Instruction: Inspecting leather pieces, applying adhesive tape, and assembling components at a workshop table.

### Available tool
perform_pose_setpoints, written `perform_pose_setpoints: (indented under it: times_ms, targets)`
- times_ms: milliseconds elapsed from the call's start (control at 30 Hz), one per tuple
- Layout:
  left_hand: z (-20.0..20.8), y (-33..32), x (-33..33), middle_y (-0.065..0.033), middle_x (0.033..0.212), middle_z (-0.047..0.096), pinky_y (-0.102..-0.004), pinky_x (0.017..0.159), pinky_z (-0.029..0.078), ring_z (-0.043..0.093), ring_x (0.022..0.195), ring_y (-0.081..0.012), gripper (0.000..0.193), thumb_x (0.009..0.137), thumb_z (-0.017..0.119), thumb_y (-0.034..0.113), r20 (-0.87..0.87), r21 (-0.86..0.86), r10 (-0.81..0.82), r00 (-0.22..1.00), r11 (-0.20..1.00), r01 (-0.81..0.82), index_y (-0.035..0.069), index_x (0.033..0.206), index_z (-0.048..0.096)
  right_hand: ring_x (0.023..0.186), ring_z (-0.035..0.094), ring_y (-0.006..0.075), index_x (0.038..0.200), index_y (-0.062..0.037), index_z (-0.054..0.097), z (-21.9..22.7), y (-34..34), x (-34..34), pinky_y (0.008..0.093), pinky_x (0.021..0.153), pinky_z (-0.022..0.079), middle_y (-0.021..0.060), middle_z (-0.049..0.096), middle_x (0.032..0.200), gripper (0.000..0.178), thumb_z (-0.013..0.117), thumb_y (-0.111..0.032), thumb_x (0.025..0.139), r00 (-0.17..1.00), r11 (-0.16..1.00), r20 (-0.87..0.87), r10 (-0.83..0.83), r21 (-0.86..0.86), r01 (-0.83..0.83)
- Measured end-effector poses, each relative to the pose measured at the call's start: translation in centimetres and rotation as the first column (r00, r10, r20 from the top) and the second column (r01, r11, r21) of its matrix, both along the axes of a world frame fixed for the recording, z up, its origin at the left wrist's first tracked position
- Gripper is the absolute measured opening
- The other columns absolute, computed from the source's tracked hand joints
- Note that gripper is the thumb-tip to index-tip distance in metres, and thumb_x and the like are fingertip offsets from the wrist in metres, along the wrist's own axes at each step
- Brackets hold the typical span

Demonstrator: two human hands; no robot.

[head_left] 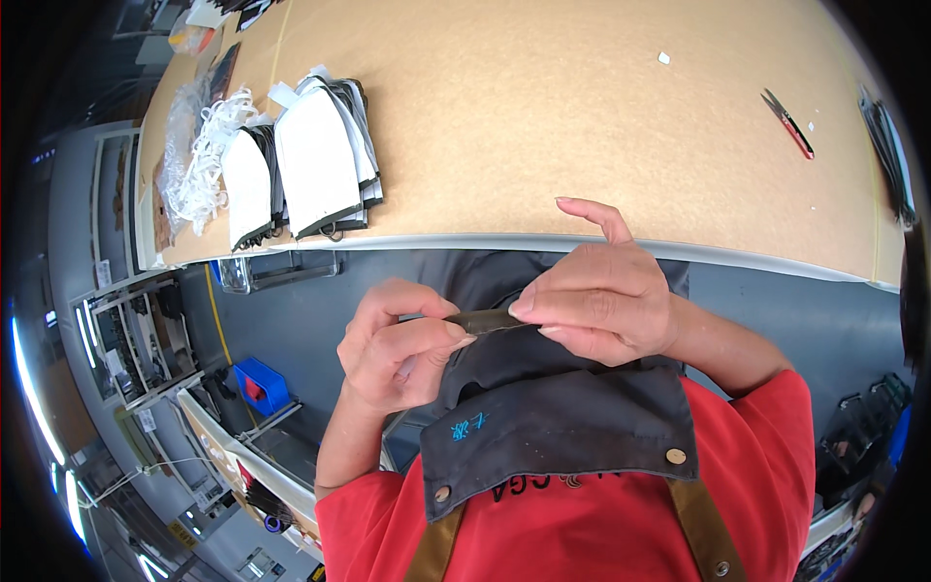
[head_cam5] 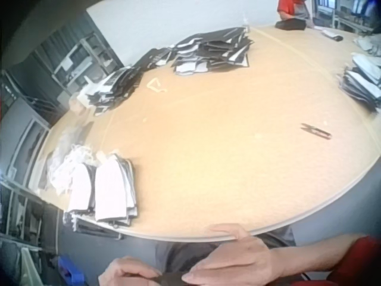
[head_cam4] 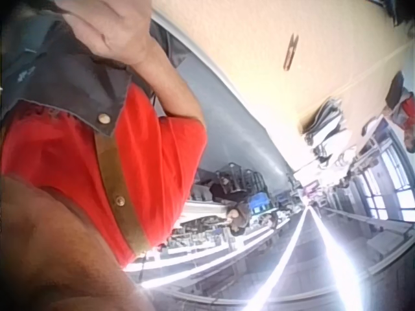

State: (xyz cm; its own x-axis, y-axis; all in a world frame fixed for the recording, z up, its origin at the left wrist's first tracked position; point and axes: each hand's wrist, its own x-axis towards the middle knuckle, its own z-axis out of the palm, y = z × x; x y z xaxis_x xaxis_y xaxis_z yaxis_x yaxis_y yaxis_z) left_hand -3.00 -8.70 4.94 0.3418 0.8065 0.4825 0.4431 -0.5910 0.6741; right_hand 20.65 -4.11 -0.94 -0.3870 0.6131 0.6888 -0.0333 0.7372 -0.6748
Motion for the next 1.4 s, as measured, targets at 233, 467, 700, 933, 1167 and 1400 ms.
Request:
perform_pose_setpoints:
  times_ms: [233, 467, 700, 933, 1167, 1400]
  targets:
    - [-0.1, 0.0, -0.7, -0.0124, 0.09, 0.055, -0.0287, 0.059, 0.053, 0.062, 0.072, -0.0187, 0.021, 0.083, 0.074, 0.002, -0.103, -0.002, -0.045, 0.994, 0.999, 0.045, 0.004, 0.096, 0.057, 0.077, 0.063, 0.0094, 0.099, -0.0165, 0.074, -0.3, -0.8, -0.7, 0.0491, 0.106, 0.037, -0.0068, 0.066, 0.092, 0.021, 0.073, -0.013, 0.078, 0.997, 0.987, 0.06, -0.038, 0.159, 0.028]
    - [-0.1, 0.1, -0.6, -0.0127, 0.091, 0.056, -0.0268, 0.059, 0.052, 0.062, 0.072, -0.0178, 0.021, 0.083, 0.074, 0.001, -0.053, -0.04, -0.013, 0.999, 0.999, 0.011, 0.005, 0.096, 0.057, 0.082, 0.061, 0.0125, 0.099, -0.0163, 0.073, 0.1, 0.0, -0.7, 0.0463, 0.103, 0.04, -0.0056, 0.064, 0.095, 0.024, 0.074, -0.012, 0.075, 0.996, 0.96, -0.022, -0.083, 0.268, 0.086]
    - [0.1, 0.0, -0.4, -0.0118, 0.09, 0.057, -0.0272, 0.059, 0.049, 0.063, 0.071, -0.0181, 0.022, 0.082, 0.075, 0.002, -0.101, -0.016, -0.036, 0.994, 0.999, 0.034, 0.006, 0.096, 0.058, 0.072, 0.057, 0.0083, 0.103, -0.0181, 0.073, 0.2, 0.1, -1.4, 0.0409, 0.097, 0.041, -0.0075, 0.066, 0.093, 0.025, 0.076, -0.016, 0.078, 0.994, 0.973, -0.004, -0.108, 0.207, 0.106]
    - [0.1, 0.1, 0.6, -0.0099, 0.084, 0.063, -0.027, 0.053, 0.046, 0.06, 0.066, -0.0185, 0.028, 0.071, 0.078, -0.006, -0.012, 0.002, 0.014, 1.0, 1.0, -0.014, 0.007, 0.091, 0.066, 0.068, 0.056, 0.0066, 0.102, -0.0179, 0.073, 0.4, 0.4, -1.2, 0.0415, 0.099, 0.04, -0.0084, 0.067, 0.093, 0.023, 0.074, -0.015, 0.079, 0.991, 0.943, 0.041, -0.126, 0.317, 0.106]
    - [-0.2, 0.1, 0.5, -0.0104, 0.083, 0.063, -0.0265, 0.053, 0.046, 0.06, 0.066, -0.0177, 0.026, 0.071, 0.078, -0.006, -0.014, -0.015, 0.017, 1.0, 1.0, -0.017, 0.006, 0.091, 0.066, 0.069, 0.057, 0.0069, 0.099, -0.0164, 0.074, -0.4, 0.3, -1.3, 0.0429, 0.1, 0.04, -0.0068, 0.067, 0.094, 0.022, 0.075, -0.014, 0.078, 0.987, 0.924, 0.047, -0.156, 0.359, 0.129]
    - [-0.3, 0.1, 0.5, -0.0109, 0.082, 0.064, -0.0268, 0.056, 0.048, 0.061, 0.069, -0.0189, 0.025, 0.072, 0.079, -0.004, -0.046, -0.025, 0.071, 0.996, 0.997, -0.072, 0.006, 0.091, 0.066, 0.071, 0.059, 0.0065, 0.095, -0.0165, 0.075, -0.9, -0.6, -2.0, 0.041, 0.099, 0.041, -0.0038, 0.069, 0.096, 0.02, 0.079, -0.013, 0.075, 0.977, 0.929, 0.041, -0.209, 0.322, 0.185]
